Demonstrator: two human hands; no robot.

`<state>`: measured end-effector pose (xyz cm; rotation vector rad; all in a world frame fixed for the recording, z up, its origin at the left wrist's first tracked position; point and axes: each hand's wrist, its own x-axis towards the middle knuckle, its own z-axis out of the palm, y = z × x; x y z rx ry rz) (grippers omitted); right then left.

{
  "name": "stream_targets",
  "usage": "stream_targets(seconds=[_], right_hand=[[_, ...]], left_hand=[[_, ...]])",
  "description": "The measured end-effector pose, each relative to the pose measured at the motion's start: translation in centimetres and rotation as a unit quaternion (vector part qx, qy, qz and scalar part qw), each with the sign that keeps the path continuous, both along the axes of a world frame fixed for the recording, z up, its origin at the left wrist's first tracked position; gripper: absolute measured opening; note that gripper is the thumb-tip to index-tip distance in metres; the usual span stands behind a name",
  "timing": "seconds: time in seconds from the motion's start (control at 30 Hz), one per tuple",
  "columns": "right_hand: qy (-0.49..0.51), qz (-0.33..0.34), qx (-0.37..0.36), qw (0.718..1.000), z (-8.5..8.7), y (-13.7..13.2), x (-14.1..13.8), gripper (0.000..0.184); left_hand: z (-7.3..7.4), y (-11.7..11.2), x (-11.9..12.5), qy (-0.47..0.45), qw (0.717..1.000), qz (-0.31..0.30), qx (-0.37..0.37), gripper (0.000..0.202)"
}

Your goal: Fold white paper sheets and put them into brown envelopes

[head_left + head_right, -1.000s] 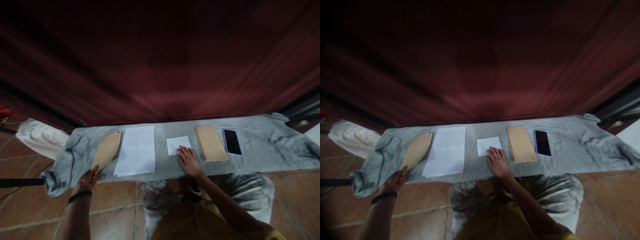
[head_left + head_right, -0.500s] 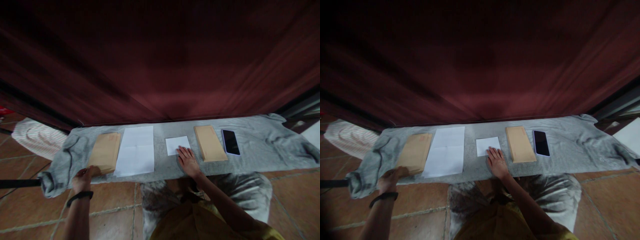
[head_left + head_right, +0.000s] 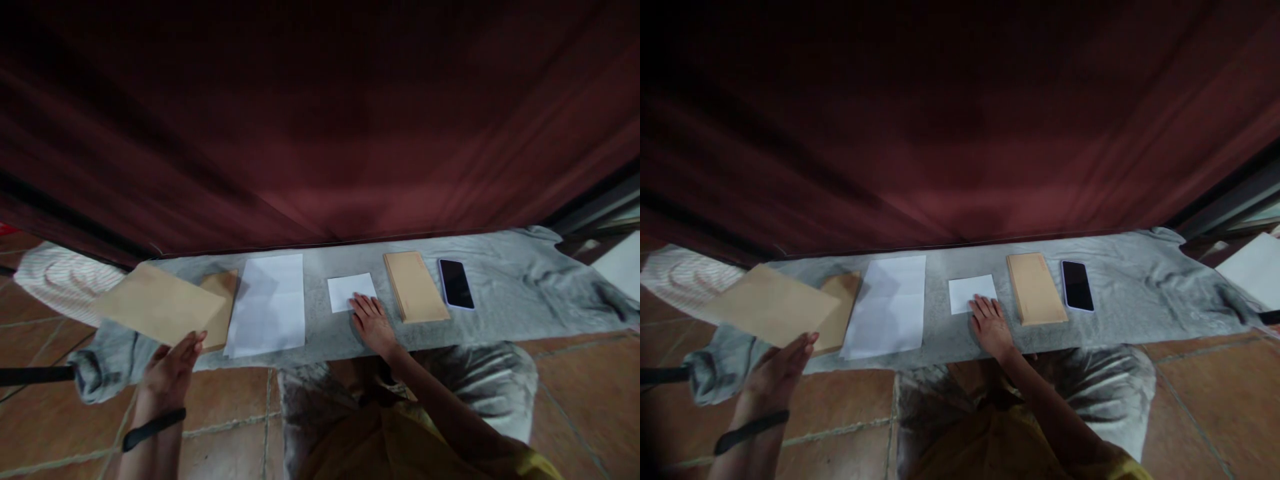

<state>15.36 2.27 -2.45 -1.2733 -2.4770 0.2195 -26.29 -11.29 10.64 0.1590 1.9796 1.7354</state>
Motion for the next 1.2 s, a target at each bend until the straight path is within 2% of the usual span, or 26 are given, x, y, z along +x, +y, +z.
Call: stream_targets(seconds=[0.03, 0.1, 0.23, 0.33, 0.47, 0.6, 0.7, 0.8, 0.87, 0.9, 0.93, 1.0, 1.03, 1.1, 1.2], right_hand=[[0.001, 0.000, 0.001, 1.000, 0.0, 0.0, 0.0, 0.046], [0.003, 0.000, 0.003, 1.000, 0.0, 0.0, 0.0, 0.047], [0.009, 0.000, 0.002, 1.000, 0.1, -0.1, 0.0, 0.047], [0.013, -0.002, -0.001, 1.000, 0.2, -0.1, 0.0, 0.047], [0.017, -0.001, -0.006, 1.000, 0.3, -0.1, 0.0, 0.047], [0.017, 0.003, -0.008, 1.000, 0.2, 0.0, -0.1, 0.046], [0.015, 0.002, -0.006, 1.000, 0.1, 0.0, -0.1, 0.046], [0.016, 0.004, -0.007, 1.000, 0.0, 0.0, 0.0, 0.047], [0.018, 0.007, -0.010, 1.000, 0.0, 0.0, 0.0, 0.048], [0.019, 0.007, -0.011, 1.000, 0.0, 0.0, 0.0, 0.049], [0.022, 0.008, -0.012, 1.000, 0.1, 0.0, 0.0, 0.049], [0.028, 0.011, -0.011, 0.999, 0.3, 0.0, 0.1, 0.049], [0.031, 0.013, -0.010, 0.999, 0.3, 0.0, 0.1, 0.050], [0.034, 0.017, -0.006, 0.999, 0.4, -0.1, 0.2, 0.050], [0.027, 0.032, 0.002, 0.999, 0.5, -0.1, 0.3, 0.050]], left_hand=[[-0.3, 0.3, 1.8, -0.059, 0.998, -0.029, 0.014, 0.016], [-1.1, 0.9, 5.7, -0.116, 0.991, -0.052, 0.047, 0.028], [-3.0, 2.5, 13.1, -0.155, 0.980, -0.078, 0.099, 0.038], [-4.4, 3.5, 16.9, -0.156, 0.978, -0.088, 0.105, 0.037], [-6.1, 4.3, 19.8, -0.168, 0.971, -0.143, 0.091, 0.040], [-7.4, 4.3, 22.1, -0.193, 0.964, -0.168, 0.074, 0.037], [-8.1, 3.2, 23.5, -0.267, 0.939, -0.211, 0.053, 0.029], [-8.1, 1.0, 24.0, -0.313, 0.901, -0.302, -0.006, 0.028], [-7.8, -0.2, 23.5, -0.249, 0.884, -0.393, -0.049, 0.031], [-7.5, -0.4, 22.9, -0.177, 0.881, -0.435, -0.063, 0.034], [-7.1, -0.4, 22.2, -0.080, 0.879, -0.465, -0.069, 0.038], [-6.5, 0.6, 20.2, 0.151, 0.869, -0.467, -0.067, 0.051], [-6.3, 1.5, 19.1, 0.247, 0.841, -0.475, -0.075, 0.060], [-6.0, 3.8, 17.0, 0.383, 0.767, -0.500, -0.123, 0.084], [-6.2, 7.2, 14.7, 0.468, 0.652, -0.550, -0.229, 0.108]])
